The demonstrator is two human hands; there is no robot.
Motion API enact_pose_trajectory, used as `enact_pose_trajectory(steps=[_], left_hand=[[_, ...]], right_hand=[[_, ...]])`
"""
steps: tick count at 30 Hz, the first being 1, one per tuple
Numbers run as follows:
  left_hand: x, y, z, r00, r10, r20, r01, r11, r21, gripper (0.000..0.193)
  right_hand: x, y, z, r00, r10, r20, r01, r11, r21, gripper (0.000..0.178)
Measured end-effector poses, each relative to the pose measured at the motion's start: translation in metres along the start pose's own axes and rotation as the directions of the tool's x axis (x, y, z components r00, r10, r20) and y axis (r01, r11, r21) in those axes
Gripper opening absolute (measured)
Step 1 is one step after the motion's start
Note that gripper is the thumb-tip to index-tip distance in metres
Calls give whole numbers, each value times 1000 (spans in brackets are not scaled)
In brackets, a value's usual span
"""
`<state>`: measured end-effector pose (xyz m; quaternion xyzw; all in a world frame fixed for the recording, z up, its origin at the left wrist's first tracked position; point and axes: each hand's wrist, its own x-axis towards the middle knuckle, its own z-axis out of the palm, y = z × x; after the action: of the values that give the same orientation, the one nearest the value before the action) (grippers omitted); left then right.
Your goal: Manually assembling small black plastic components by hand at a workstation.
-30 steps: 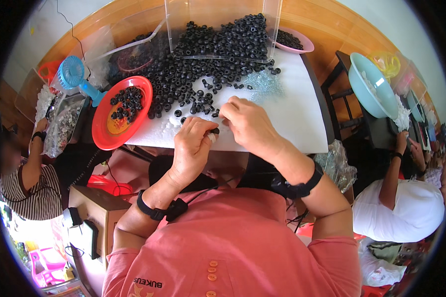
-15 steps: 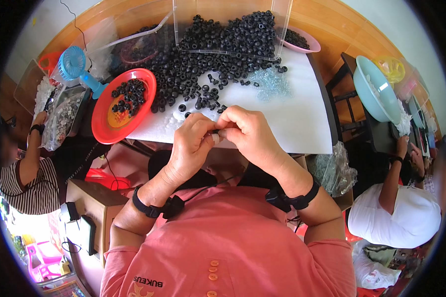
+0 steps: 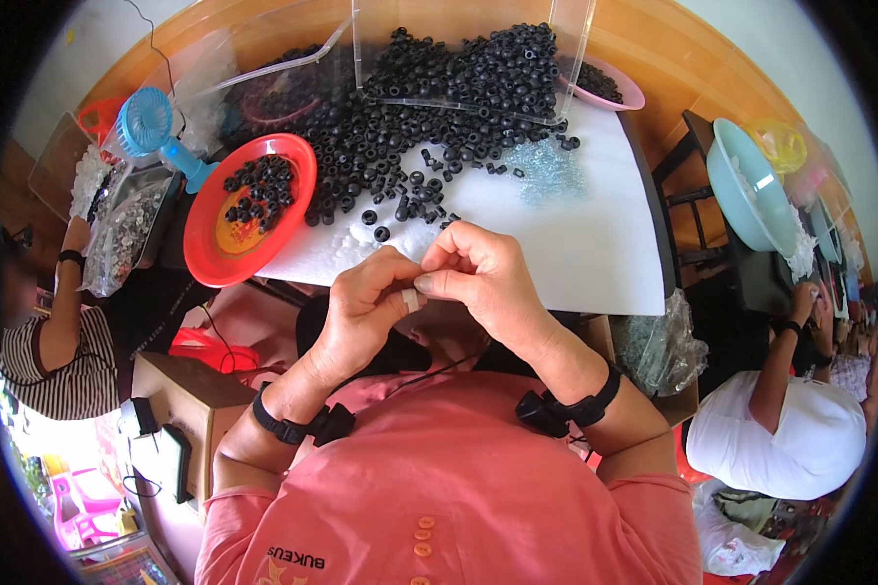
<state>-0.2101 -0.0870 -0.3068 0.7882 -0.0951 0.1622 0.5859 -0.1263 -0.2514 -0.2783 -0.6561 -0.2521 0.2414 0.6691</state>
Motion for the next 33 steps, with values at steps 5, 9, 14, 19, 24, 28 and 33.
enact_pose_trajectory(steps=[5,9,14,19,24,28,33], left_hand=[[-3,9,-2,980,-195,-43,184,967,-175,12],[-3,12,-6,946,-323,-2,309,907,-287,13],[-2,9,-6,912,-407,-59,350,843,-408,15],[13,6,-2,944,-300,-140,241,912,-332,17],[17,-1,1,946,-308,-106,257,905,-338,17],[19,0,-1,950,-298,-98,251,910,-329,18],[24,3,0,946,-314,-83,280,918,-282,20]], right_hand=[[-2,-2,6,998,2,-58,2,998,70,7],[-7,4,6,866,-480,140,485,737,-471,12],[10,-15,-15,924,-382,-7,303,744,-595,5],[49,-6,-34,859,-501,108,310,339,-888,9],[59,6,-39,860,-455,230,325,140,-935,11],[54,6,-53,864,-475,167,309,239,-921,10],[52,5,-52,839,-529,130,293,238,-926,7]])
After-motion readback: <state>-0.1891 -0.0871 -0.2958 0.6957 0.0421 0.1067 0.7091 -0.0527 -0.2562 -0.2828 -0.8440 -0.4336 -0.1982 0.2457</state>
